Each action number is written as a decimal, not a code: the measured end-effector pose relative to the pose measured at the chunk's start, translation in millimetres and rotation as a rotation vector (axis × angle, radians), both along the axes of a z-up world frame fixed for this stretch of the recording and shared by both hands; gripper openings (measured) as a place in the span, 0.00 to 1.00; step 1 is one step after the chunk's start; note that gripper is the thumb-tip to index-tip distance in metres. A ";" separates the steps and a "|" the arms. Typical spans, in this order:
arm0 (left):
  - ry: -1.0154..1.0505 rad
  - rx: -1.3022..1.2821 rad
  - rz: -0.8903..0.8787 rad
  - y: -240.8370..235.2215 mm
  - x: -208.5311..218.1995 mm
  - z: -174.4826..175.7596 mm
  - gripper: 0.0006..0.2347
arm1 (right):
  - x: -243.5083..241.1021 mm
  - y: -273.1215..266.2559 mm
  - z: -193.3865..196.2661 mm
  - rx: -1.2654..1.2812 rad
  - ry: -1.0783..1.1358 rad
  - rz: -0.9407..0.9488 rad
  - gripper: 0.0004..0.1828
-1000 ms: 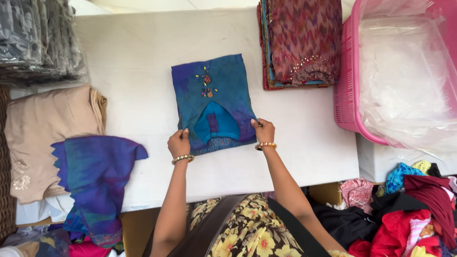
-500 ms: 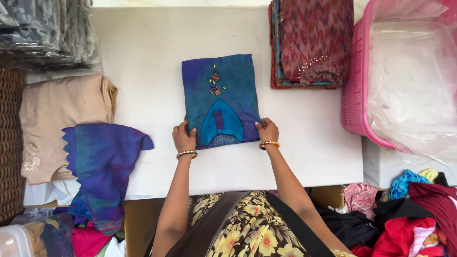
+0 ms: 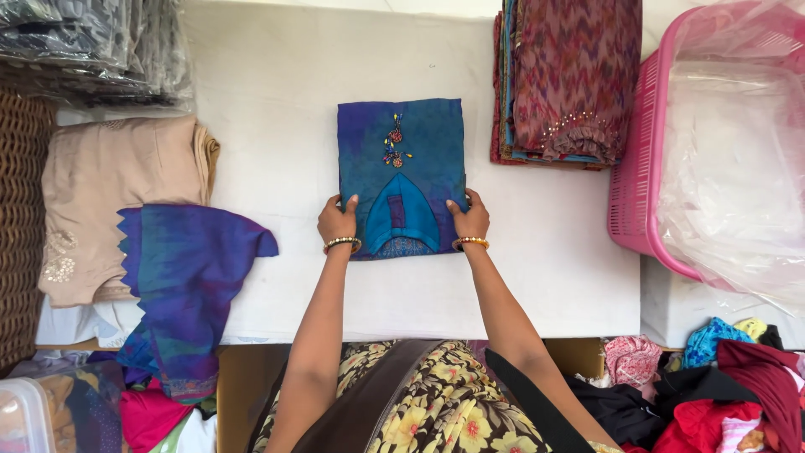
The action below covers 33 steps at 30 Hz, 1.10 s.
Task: The person folds a blue patterned fabric on a white table, smoothing it out and aligning the edges. They then fold a matching blue scarf with a zigzag edge and place it on top of the folded fabric. The person adjusts the stack and moves it to the side.
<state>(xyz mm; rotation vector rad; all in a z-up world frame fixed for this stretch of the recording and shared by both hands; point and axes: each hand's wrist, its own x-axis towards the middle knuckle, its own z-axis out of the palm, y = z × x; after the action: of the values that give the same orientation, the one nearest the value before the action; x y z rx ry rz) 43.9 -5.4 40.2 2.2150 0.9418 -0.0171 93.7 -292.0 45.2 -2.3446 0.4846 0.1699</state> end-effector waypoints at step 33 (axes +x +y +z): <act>-0.272 -0.019 -0.057 -30.2 -48.0 10.6 0.25 | -21.3 1.8 31.3 -0.116 0.031 0.043 0.18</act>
<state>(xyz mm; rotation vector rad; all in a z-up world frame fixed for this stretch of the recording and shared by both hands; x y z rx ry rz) -4.0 -35.7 50.8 2.1582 0.7253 0.2422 72.4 -290.3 76.5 -2.4706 0.4708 0.2037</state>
